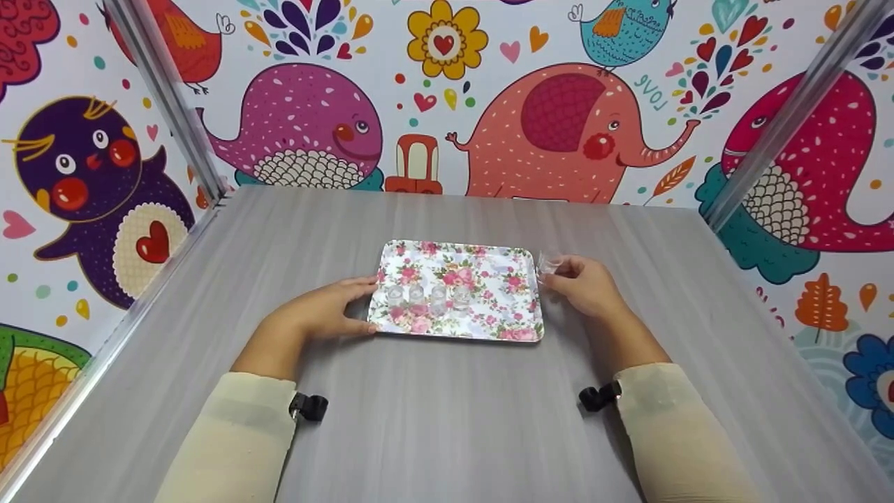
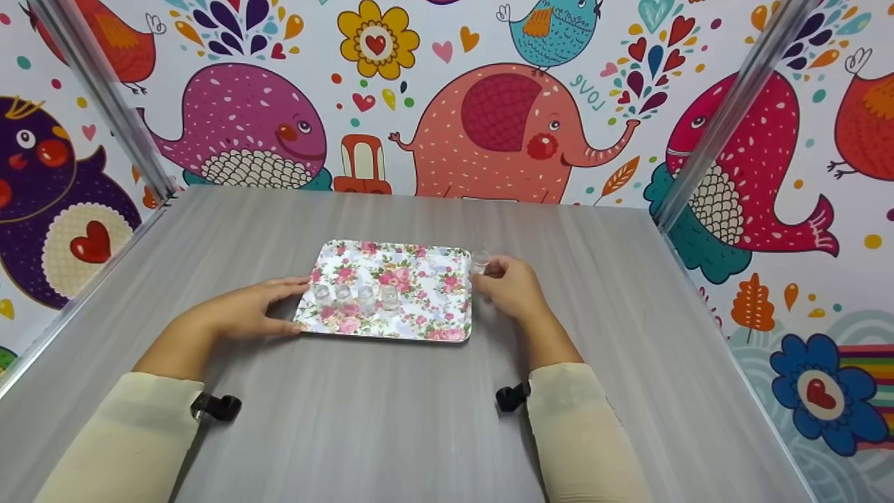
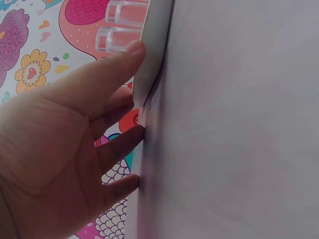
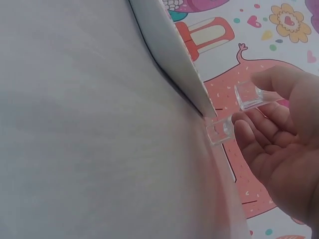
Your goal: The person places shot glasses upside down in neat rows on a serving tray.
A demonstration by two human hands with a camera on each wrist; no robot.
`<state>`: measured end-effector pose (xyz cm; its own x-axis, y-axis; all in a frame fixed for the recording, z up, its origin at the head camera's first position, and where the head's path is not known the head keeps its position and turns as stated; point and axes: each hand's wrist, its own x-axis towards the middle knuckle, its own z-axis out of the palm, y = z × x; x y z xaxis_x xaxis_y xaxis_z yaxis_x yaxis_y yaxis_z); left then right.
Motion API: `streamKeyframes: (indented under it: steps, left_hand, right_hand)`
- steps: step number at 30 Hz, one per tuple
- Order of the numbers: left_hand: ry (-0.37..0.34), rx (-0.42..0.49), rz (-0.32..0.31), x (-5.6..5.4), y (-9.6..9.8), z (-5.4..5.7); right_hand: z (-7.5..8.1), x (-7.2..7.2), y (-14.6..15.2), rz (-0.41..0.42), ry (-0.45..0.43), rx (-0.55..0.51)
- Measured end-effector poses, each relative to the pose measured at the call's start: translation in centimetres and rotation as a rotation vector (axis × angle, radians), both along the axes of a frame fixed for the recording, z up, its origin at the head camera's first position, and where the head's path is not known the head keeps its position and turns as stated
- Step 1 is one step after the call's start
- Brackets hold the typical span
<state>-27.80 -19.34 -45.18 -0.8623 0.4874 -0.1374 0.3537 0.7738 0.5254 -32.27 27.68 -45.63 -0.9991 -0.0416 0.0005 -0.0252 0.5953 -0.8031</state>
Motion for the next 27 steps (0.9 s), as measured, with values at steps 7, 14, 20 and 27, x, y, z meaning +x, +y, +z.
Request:
streamKeyframes:
  steps: [7, 14, 20, 27]
  left_hand:
    - [-0.004, 0.002, -0.001, -0.1, 0.0, 0.0]
    - [0.000, -0.012, 0.001, -0.1, -0.1, 0.0]
    - [0.002, -0.014, -0.001, -0.1, 0.0, 0.0]
    - [0.003, -0.018, -0.002, -0.1, 0.0, 0.0]
  right_hand:
    - [0.8, 0.6, -0.9, -0.014, -0.063, -0.026]
    - [1.7, 1.4, -2.1, 0.024, -0.015, -0.007]
    - [2.3, 2.0, -3.3, 0.067, -0.014, -0.046]
    - [2.7, 2.8, -4.6, 0.205, -0.024, -0.250]
